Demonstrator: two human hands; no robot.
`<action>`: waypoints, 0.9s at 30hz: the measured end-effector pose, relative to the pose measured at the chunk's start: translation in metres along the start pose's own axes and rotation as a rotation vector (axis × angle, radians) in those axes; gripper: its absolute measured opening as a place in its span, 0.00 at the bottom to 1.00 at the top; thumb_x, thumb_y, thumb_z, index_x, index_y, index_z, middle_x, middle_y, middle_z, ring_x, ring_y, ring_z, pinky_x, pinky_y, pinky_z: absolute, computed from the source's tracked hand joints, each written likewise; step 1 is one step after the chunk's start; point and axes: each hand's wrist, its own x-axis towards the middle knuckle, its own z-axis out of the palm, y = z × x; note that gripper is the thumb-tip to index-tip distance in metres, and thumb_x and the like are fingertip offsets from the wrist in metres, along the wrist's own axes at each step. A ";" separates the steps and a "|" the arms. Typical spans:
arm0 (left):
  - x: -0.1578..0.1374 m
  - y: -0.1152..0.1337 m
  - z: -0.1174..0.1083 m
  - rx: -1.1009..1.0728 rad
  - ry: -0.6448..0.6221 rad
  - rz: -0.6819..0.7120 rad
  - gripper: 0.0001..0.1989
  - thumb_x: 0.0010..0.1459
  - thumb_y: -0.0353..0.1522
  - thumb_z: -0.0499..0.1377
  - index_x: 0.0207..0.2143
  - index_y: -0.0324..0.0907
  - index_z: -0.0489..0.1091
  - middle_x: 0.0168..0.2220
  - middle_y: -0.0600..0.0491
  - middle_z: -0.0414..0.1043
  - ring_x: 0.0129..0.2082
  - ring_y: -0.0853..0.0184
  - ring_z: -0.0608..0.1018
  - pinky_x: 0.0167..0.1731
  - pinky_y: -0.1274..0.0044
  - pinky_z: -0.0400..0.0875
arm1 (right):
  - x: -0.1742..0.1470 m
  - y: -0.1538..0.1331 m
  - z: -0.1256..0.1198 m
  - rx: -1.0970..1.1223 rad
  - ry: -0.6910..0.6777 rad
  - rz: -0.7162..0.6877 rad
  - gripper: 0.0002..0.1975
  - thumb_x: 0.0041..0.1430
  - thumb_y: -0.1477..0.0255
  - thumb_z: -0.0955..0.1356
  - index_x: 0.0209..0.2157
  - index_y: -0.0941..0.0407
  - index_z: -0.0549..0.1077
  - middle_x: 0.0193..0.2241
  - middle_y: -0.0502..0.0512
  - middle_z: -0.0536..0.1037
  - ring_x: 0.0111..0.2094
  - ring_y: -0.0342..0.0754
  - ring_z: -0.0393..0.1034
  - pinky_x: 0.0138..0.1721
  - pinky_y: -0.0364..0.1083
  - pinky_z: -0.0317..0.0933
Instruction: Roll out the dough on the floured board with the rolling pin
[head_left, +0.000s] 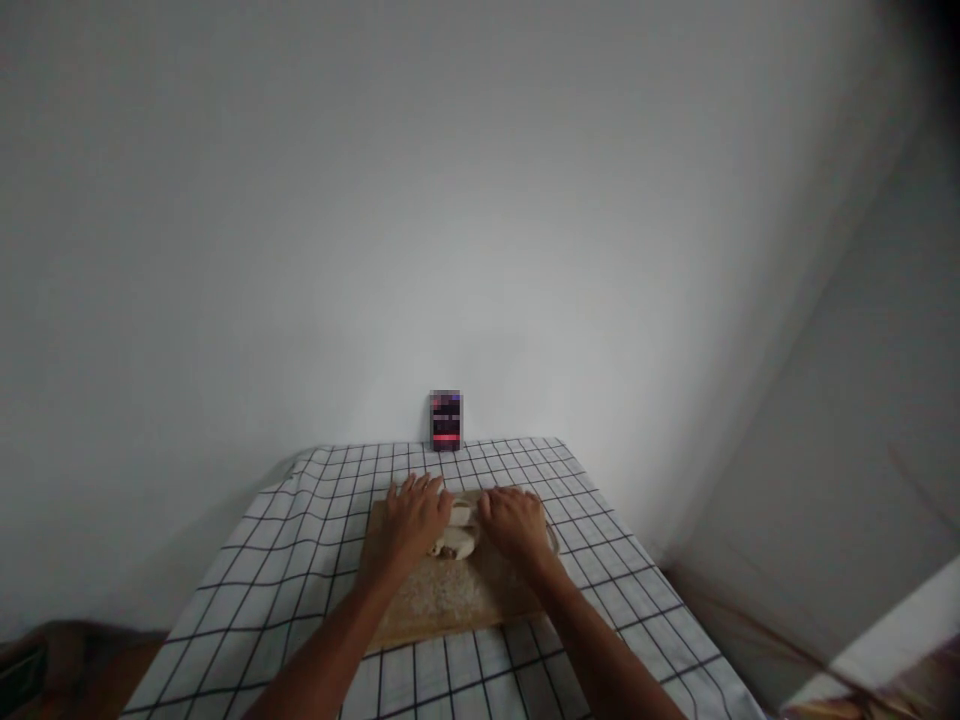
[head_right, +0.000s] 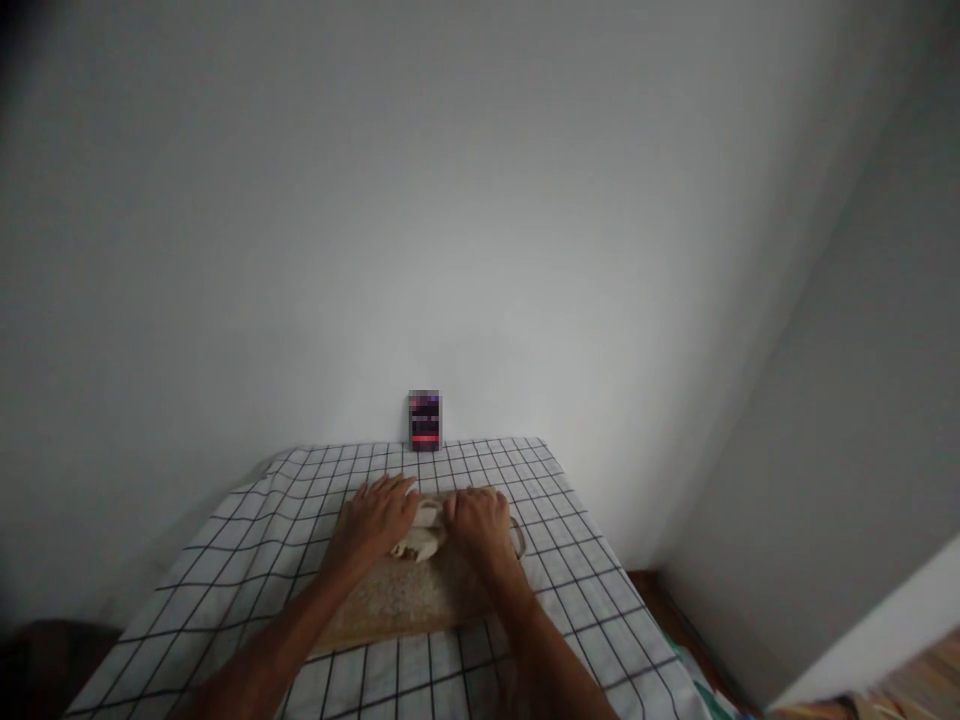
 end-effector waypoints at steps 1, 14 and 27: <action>-0.006 0.002 -0.001 0.016 0.019 -0.003 0.24 0.72 0.37 0.48 0.64 0.44 0.72 0.69 0.43 0.71 0.71 0.50 0.69 0.70 0.53 0.60 | -0.008 0.000 0.001 0.020 0.014 -0.008 0.22 0.77 0.69 0.57 0.43 0.55 0.81 0.49 0.63 0.84 0.51 0.54 0.78 0.56 0.52 0.64; -0.064 0.010 -0.020 0.029 0.055 0.056 0.30 0.74 0.42 0.43 0.72 0.46 0.63 0.75 0.48 0.58 0.76 0.56 0.59 0.75 0.58 0.54 | -0.073 -0.002 0.015 0.257 0.079 0.031 0.22 0.78 0.62 0.59 0.62 0.52 0.76 0.68 0.57 0.71 0.70 0.54 0.62 0.71 0.57 0.54; -0.080 0.005 -0.014 -0.019 -0.008 0.012 0.29 0.73 0.44 0.43 0.73 0.58 0.59 0.74 0.57 0.61 0.74 0.60 0.64 0.73 0.60 0.58 | -0.088 -0.008 0.012 0.258 0.134 0.010 0.20 0.76 0.62 0.61 0.57 0.50 0.79 0.63 0.57 0.77 0.68 0.56 0.65 0.72 0.60 0.51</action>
